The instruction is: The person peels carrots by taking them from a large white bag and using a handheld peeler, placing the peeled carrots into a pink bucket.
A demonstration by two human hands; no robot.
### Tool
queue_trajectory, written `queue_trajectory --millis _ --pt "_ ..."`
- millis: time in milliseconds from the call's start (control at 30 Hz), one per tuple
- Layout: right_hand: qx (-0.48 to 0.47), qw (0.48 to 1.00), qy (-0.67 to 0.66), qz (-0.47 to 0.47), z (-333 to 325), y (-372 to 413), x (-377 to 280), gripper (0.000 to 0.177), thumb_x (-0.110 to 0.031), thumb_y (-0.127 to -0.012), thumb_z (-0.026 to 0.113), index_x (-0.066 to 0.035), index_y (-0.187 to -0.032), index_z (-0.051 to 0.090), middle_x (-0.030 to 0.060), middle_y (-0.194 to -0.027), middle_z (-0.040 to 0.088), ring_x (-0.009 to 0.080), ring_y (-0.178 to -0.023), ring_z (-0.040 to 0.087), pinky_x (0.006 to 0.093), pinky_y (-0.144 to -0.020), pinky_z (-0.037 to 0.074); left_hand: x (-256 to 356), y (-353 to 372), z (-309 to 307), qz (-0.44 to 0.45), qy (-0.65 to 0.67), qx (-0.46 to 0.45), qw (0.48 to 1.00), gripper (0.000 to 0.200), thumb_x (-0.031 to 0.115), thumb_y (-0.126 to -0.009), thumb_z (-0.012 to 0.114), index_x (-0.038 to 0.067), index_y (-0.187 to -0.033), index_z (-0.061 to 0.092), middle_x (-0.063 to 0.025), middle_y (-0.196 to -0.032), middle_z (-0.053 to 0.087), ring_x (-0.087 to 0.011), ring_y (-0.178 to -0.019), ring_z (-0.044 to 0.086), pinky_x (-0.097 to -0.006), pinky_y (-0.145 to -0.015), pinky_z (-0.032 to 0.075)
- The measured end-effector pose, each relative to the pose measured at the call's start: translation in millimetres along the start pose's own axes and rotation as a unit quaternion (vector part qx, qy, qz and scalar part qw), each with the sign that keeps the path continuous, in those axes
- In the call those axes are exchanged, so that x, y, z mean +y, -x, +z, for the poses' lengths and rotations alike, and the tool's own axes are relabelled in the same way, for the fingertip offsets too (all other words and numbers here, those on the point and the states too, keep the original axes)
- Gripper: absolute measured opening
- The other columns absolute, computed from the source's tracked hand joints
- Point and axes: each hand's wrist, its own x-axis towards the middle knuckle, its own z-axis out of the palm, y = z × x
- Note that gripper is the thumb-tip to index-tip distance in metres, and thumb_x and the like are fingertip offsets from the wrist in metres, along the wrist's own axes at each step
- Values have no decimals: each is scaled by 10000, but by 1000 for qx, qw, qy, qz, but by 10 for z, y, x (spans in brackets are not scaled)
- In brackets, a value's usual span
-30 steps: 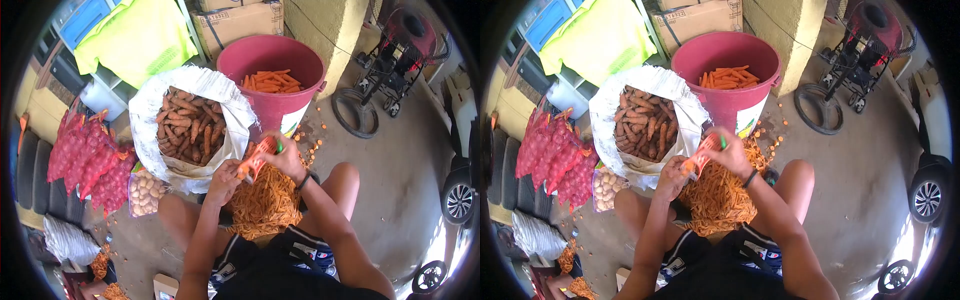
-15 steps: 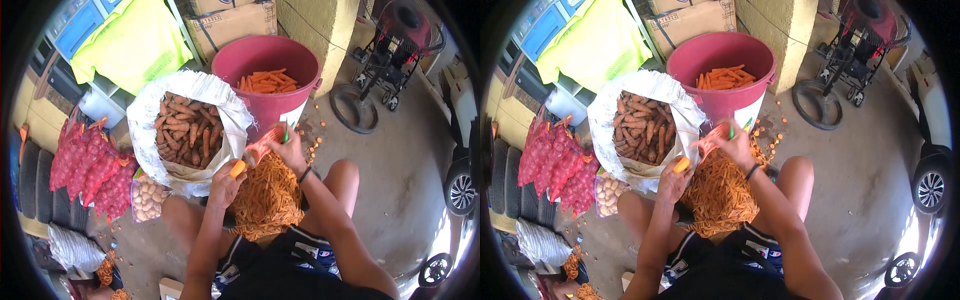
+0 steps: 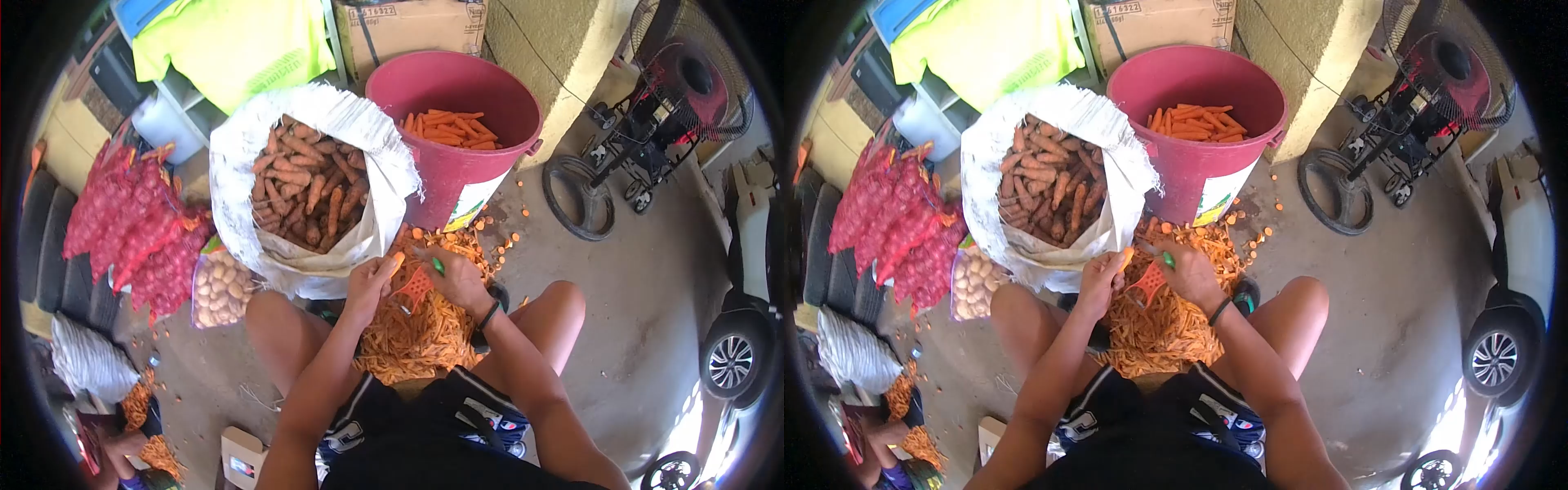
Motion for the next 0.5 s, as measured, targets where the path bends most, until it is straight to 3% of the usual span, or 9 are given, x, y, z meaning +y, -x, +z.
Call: queue_trajectory --millis 67,167,267,367,400,500 --pt "-17 999 -30 -23 21 42 -132 238 -204 -914 667 -55 -1100 670 225 -893 685 390 -808 682 445 -696 535 -11 -5 42 14 -67 18 997 242 275 -947 717 34 -957 697 94 -682 507 9 -610 412 -193 -525 301" --pt "-39 999 9 -7 89 34 -149 269 -202 -873 656 -51 -1095 651 230 -915 681 412 -840 666 488 -706 538 15 20 132 112 -189 12 975 237 272 -929 739 38 -958 709 85 -702 533 8 -618 422 -194 -537 314" --pt "-105 993 31 46 352 -9 434 263 -215 -853 671 -36 -1046 657 226 -928 685 415 -858 664 498 -743 534 -39 -2 138 146 -147 -35 978 228 265 -919 750 41 -948 715 80 -710 559 1 -650 464 -191 -562 345" --pt "-244 965 96 30 427 5 658 265 -233 -845 668 -24 -1007 666 225 -946 688 411 -889 662 506 -790 527 215 4 100 33 -204 -87 974 279 313 -912 754 37 -928 717 57 -696 583 -20 -659 510 -196 -578 381" --pt "-277 956 61 73 418 35 610 263 -253 -850 655 -43 -1005 683 217 -954 692 404 -927 657 507 -824 521 256 -74 4 -62 -285 -100 951 373 398 -898 752 28 -886 707 30 -667 583 -49 -620 521 -213 -571 400" --pt "-345 931 113 35 550 128 675 281 -281 -855 643 -69 -1033 691 202 -944 698 401 -927 658 508 -814 527 329 -411 -147 -184 -400 -167 882 459 484 -889 734 33 -829 680 21 -625 553 -70 -558 487 -232 -538 380"
